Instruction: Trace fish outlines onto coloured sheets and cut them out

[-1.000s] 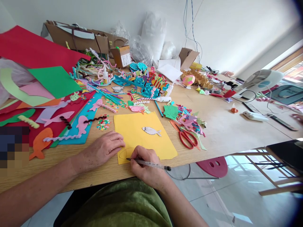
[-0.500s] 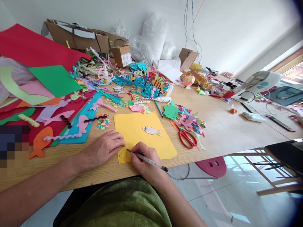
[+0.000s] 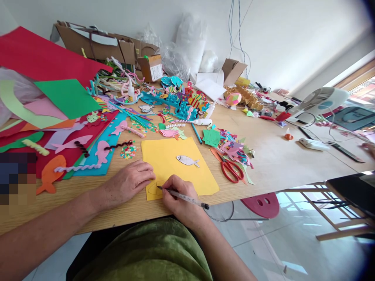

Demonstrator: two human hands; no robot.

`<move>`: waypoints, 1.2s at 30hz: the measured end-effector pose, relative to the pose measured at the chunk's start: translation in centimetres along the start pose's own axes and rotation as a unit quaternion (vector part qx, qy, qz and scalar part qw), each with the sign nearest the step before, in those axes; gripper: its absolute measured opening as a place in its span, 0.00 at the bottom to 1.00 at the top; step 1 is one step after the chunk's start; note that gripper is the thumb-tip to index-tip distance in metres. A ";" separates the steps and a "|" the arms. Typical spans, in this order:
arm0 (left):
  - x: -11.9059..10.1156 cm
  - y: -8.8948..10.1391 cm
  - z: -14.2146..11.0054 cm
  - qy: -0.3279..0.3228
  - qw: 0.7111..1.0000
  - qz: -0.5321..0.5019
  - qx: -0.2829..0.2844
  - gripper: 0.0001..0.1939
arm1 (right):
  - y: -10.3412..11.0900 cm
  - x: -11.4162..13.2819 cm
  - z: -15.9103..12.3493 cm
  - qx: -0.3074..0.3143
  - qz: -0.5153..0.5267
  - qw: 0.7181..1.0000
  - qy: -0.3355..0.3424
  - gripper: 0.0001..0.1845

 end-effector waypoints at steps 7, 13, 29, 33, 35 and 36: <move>-0.2 0.2 0.0 -0.004 1.000 -0.001 0.000 0.11 | 0.3 0.1 -0.2 0.013 0.014 1.000 0.024 0.04; -0.4 0.3 0.2 -0.003 1.000 0.002 0.003 0.12 | 0.4 0.1 -0.3 0.031 0.022 0.999 0.027 0.04; -0.2 0.2 0.1 -0.003 1.000 0.004 0.003 0.11 | 0.4 0.0 -0.3 0.011 0.022 1.000 0.012 0.03; -0.1 0.1 0.0 -0.004 1.000 0.004 0.002 0.10 | 0.2 0.0 -0.1 -0.002 0.012 1.000 -0.006 0.03; -0.1 0.1 0.0 -0.003 1.000 0.002 -0.003 0.10 | 0.1 -0.1 0.0 0.000 0.008 1.000 -0.009 0.03; -0.1 0.1 0.0 -0.003 1.000 0.002 -0.004 0.10 | 0.0 -0.1 0.1 0.000 0.006 1.000 -0.008 0.03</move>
Point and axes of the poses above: each hand's wrist, its own z-axis towards the middle knuckle, its own y-axis out of the back of the hand, x = y × z, the point moved 3 cm from there along z, towards the middle knuckle, and after that the axes turned 11 degrees about -z, right-handed, at the moved point
